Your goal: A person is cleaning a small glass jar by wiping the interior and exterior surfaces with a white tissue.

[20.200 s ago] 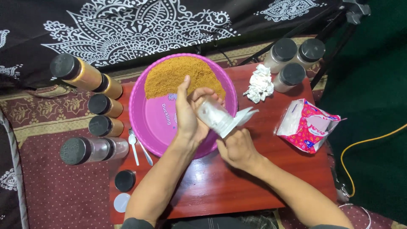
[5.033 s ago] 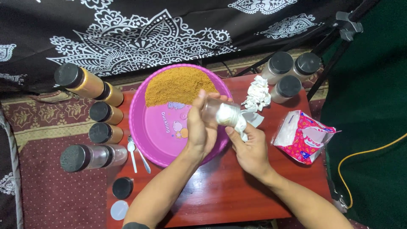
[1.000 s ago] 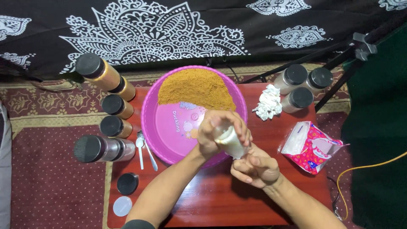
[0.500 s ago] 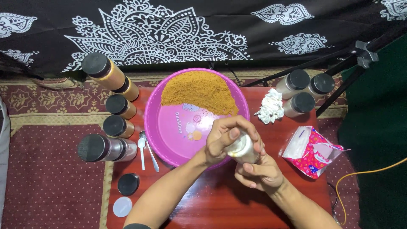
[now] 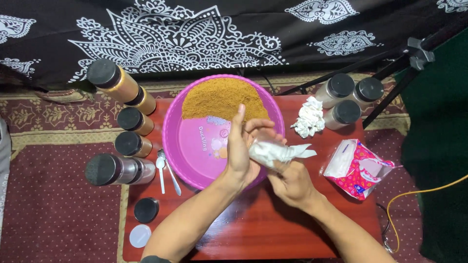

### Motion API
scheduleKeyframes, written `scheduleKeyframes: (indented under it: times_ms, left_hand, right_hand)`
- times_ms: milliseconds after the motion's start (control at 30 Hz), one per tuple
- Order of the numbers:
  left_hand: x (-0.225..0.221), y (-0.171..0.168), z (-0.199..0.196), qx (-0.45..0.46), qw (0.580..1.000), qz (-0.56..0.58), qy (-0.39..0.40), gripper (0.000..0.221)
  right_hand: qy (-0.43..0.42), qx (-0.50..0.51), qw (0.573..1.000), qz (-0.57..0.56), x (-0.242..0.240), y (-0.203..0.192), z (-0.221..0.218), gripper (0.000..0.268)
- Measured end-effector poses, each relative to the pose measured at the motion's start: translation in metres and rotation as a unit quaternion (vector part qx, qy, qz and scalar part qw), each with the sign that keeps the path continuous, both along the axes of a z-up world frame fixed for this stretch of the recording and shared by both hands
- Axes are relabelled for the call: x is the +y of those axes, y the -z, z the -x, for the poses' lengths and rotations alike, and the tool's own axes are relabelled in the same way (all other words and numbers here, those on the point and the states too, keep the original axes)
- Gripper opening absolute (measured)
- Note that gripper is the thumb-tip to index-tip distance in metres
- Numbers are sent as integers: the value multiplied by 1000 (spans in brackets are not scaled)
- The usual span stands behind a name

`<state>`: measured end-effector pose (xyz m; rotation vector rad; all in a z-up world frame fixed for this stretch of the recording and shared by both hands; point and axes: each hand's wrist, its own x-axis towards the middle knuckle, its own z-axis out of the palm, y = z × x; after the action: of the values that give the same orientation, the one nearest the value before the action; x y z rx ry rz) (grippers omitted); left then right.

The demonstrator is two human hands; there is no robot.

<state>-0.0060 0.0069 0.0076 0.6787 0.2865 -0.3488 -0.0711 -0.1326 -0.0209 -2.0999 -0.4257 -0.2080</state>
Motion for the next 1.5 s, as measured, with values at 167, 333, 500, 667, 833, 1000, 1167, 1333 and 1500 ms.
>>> scheduleKeyframes:
  times_ms: [167, 333, 500, 667, 833, 1000, 1167, 1333, 1500]
  left_hand:
    - [-6, 2, 3, 54, 995, 41, -69, 80]
    - [-11, 24, -1, -15, 997, 26, -76, 86]
    - [-16, 30, -3, -152, 981, 84, -85, 80]
    - [-5, 24, -4, -322, 921, 214, 54, 48]
    - [-1, 20, -8, -317, 936, 141, 54, 28]
    - [-11, 15, -14, -251, 962, -77, -81, 31]
    - [-2, -9, -3, -25, 995, -101, -9, 55]
    - [-1, -8, -4, 12, 999, -42, -8, 52]
    - [2, 15, -9, 10, 1000, -20, -15, 52]
  right_hand:
    - [-30, 16, 999, -2, 11, -31, -2, 8]
    - [-73, 74, 988, -113, 14, -40, -2, 16]
    - [-89, 249, 924, -278, -3, 3, 11, 43]
    - [-167, 399, 633, -642, -9, 3, 21, 57]
    - [-126, 421, 630, -640, -4, 9, 20, 24]
    - [-36, 316, 742, -590, 8, -4, 2, 24]
    - [72, 7, 993, -96, 6, -17, -11, 24]
    - [68, 68, 981, 167, 3, 20, 2, 19]
    - [43, 54, 985, 157, 16, 5, 14, 29]
